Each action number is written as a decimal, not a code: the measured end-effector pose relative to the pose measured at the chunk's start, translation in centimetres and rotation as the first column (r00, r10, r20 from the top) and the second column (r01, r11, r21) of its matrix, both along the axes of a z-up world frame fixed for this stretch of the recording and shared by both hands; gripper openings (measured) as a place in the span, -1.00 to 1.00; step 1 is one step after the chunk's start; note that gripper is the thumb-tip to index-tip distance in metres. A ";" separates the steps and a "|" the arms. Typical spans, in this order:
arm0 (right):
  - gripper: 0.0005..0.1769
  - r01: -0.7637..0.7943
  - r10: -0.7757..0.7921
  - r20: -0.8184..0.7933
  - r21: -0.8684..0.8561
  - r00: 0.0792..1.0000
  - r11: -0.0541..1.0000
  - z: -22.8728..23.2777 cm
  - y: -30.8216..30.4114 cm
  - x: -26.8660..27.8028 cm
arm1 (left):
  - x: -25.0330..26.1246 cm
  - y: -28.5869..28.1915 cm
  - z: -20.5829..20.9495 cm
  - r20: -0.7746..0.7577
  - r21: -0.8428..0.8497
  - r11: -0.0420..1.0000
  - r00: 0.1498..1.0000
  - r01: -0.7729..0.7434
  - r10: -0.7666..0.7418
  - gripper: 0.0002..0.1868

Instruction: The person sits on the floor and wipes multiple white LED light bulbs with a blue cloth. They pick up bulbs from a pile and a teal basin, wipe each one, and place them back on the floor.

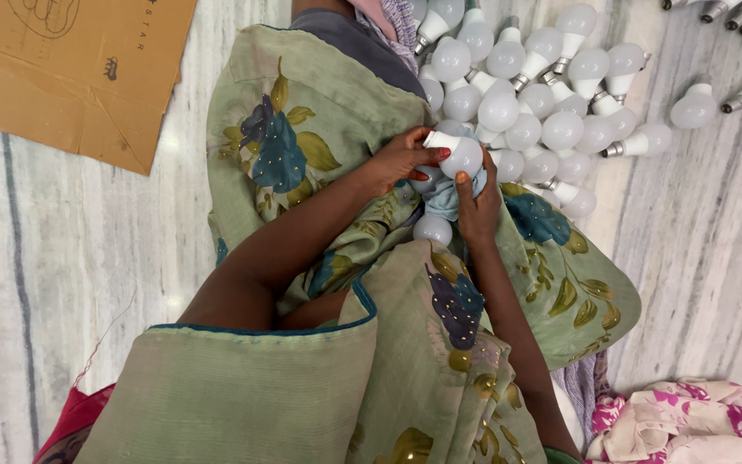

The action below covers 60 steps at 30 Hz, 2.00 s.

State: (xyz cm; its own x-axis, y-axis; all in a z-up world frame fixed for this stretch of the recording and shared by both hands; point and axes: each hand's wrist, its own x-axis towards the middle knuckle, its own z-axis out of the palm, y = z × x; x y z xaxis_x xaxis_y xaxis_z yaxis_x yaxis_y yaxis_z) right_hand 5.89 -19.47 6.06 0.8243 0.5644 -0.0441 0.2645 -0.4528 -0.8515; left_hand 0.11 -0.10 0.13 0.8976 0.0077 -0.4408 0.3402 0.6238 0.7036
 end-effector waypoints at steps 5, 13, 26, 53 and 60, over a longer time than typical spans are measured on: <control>-0.16 0.005 -0.005 -0.016 -0.008 1.000 1.000 0.3 0.1 0.0 | -0.1 -0.1 0.0 -0.007 0.029 1.000 1.000 0.003 -0.003 -0.20; -0.16 0.009 -0.009 -0.005 -0.032 1.000 0.999 0.6 0.2 -0.1 | 0.1 -0.2 -0.1 -0.010 0.039 0.999 1.000 0.009 -0.008 -0.21; -0.24 0.012 -0.013 -0.031 -0.013 0.999 1.000 0.0 -0.2 0.4 | 0.1 -0.3 0.1 -0.016 0.083 0.996 1.000 0.014 -0.013 -0.22; -0.35 0.089 -0.094 0.028 0.153 0.995 0.984 -0.4 -0.7 -0.3 | -0.2 -0.1 1.0 0.181 -0.251 0.967 0.983 0.038 0.008 -0.39; -0.56 0.177 -0.183 0.021 0.156 0.983 0.972 -1.3 -1.3 1.2 | 7.8 9.1 5.3 0.291 -0.144 0.892 0.843 -0.428 0.452 -0.38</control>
